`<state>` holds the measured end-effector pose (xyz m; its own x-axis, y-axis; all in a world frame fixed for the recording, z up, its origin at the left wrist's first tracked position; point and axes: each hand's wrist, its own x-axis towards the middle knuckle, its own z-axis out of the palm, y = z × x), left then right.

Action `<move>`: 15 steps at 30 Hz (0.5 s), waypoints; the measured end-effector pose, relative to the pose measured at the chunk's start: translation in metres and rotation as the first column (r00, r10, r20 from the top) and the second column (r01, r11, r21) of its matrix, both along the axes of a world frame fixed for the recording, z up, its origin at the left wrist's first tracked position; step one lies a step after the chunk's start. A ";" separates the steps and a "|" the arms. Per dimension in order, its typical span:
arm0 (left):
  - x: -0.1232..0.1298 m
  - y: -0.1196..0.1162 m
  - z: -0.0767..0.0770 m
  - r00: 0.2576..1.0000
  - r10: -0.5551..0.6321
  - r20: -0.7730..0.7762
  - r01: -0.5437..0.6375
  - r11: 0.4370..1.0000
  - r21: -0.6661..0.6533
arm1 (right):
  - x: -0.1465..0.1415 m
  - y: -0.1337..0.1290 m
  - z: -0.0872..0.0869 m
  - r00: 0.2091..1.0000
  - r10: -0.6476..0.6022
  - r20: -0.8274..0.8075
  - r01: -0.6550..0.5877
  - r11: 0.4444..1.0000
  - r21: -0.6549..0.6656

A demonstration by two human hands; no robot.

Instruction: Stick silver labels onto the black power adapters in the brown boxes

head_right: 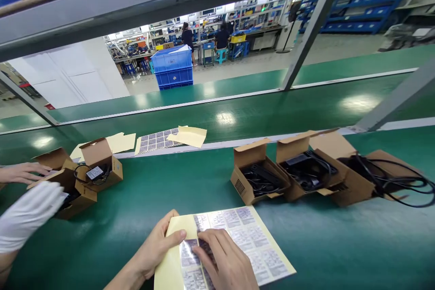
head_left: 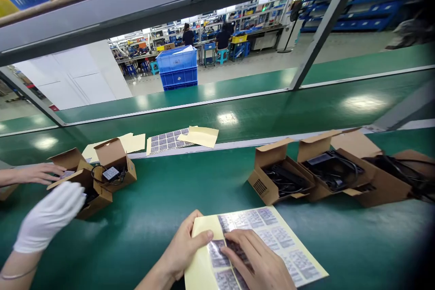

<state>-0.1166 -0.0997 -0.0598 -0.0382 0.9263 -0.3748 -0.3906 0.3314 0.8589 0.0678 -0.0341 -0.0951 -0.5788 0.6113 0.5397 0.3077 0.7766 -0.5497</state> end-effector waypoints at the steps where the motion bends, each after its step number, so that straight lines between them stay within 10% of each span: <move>1: 0.001 -0.001 0.001 1.000 -0.008 -0.011 0.008 1.000 0.010 | 0.003 -0.002 -0.001 1.000 -0.001 0.010 0.001 1.000 -0.018; 9: 0.013 0.000 0.008 0.991 -0.075 -0.107 0.083 0.994 0.068 | 0.011 -0.011 -0.004 1.000 0.008 -0.027 -0.013 0.985 -0.175; 15: 0.021 0.000 0.007 1.000 0.009 -0.010 -0.009 1.000 -0.010 | 0.013 -0.018 -0.008 0.998 0.015 -0.063 -0.015 1.000 -0.005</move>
